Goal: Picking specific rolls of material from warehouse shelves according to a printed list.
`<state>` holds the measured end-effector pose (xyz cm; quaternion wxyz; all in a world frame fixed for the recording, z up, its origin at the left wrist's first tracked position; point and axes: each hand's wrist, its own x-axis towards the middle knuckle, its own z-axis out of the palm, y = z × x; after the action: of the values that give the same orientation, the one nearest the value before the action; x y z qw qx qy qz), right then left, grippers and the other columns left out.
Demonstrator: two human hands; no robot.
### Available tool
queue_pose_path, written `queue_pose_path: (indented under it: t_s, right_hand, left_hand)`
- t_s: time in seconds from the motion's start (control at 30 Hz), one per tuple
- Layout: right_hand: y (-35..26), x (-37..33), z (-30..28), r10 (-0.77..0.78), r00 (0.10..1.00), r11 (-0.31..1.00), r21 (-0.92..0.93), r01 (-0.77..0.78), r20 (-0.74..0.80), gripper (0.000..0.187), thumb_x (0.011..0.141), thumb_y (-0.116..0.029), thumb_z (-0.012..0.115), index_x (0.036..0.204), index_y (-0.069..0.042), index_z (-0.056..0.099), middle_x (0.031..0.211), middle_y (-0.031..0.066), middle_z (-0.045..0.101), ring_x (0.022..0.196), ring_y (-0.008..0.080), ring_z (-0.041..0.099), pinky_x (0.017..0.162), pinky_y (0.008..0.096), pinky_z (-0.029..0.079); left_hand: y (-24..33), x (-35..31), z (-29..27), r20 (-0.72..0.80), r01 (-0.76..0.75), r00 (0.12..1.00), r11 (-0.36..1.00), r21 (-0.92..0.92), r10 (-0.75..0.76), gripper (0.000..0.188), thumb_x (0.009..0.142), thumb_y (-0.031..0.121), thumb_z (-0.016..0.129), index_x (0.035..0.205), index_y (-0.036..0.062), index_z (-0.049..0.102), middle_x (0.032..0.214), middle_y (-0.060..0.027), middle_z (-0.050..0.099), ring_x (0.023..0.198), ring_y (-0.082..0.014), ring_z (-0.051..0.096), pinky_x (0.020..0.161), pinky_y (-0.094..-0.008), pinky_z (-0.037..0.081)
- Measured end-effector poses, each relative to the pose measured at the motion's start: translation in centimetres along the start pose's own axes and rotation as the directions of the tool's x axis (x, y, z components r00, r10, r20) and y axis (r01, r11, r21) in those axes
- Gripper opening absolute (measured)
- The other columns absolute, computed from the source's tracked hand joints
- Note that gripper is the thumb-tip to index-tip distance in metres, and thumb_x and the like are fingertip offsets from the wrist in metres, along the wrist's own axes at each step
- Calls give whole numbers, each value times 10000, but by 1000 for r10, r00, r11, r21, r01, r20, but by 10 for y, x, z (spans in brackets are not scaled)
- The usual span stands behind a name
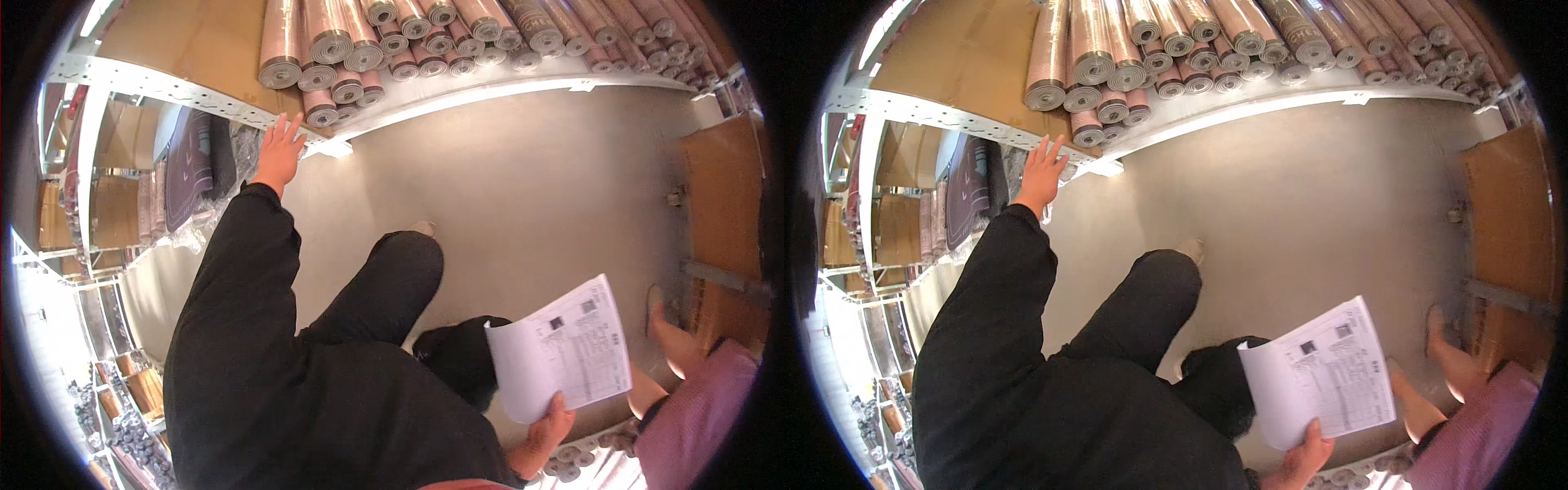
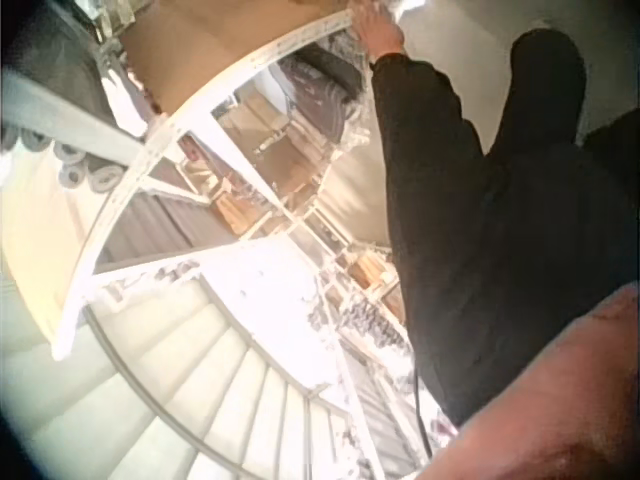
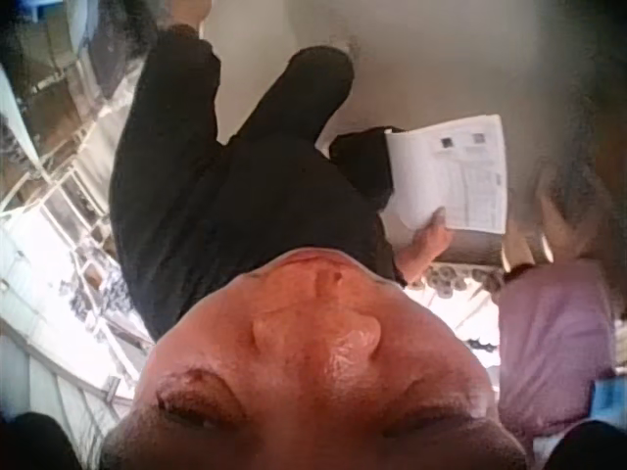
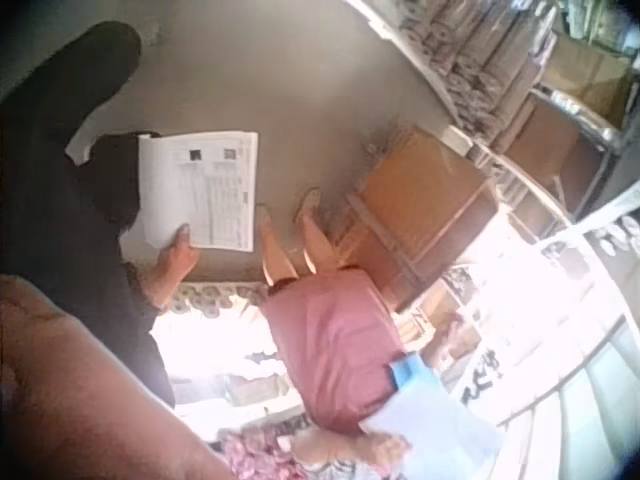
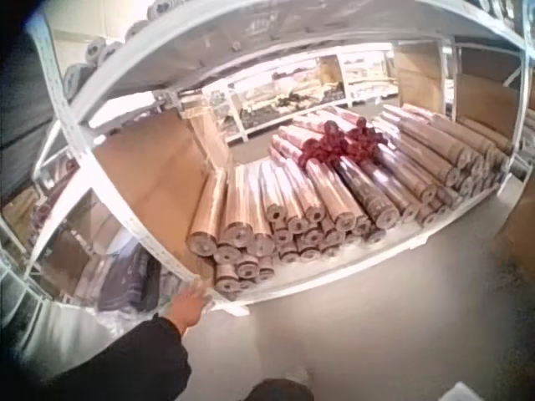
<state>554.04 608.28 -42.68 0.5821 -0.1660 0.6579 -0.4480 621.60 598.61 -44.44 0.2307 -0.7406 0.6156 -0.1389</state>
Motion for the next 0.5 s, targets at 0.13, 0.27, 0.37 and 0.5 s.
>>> queue_pose_path:
  t_s: [0.13,0.27,0.37,0.5]
  right_hand:
    - [58,49,-9,-119,992,993,29,118,35,454,865,-73,549,1259,111,416,1251,214,509,1141,307,503,1002,417,366]
    - [103,79,-14,-186,983,979,92,184,12,477,882,-96,536,1281,115,383,1270,219,491,1149,314,499,1006,418,365]
    - [120,78,-30,-203,979,971,129,202,-5,495,887,-107,535,1298,108,365,1288,214,474,1155,314,492,1001,419,371]
    - [125,66,-31,-159,986,969,186,165,-49,520,884,-138,540,1310,99,358,1295,214,462,1159,306,485,993,416,376]
  left_hand:
    - [26,55,58,-154,-94,982,990,110,110,348,839,131,498,1166,179,604,1489,7,271,1373,-260,230,1096,-451,227]
    - [42,98,99,-136,-136,978,980,143,156,335,847,130,495,1158,192,602,1497,28,250,1379,-247,217,1092,-454,228]
    - [49,112,98,-34,-110,992,977,182,118,365,824,139,544,1179,214,583,1500,33,235,1384,-251,204,1064,-506,259]
    - [48,120,108,94,-120,990,979,168,105,347,819,160,569,1162,215,589,1507,22,219,1386,-261,195,1032,-570,270]
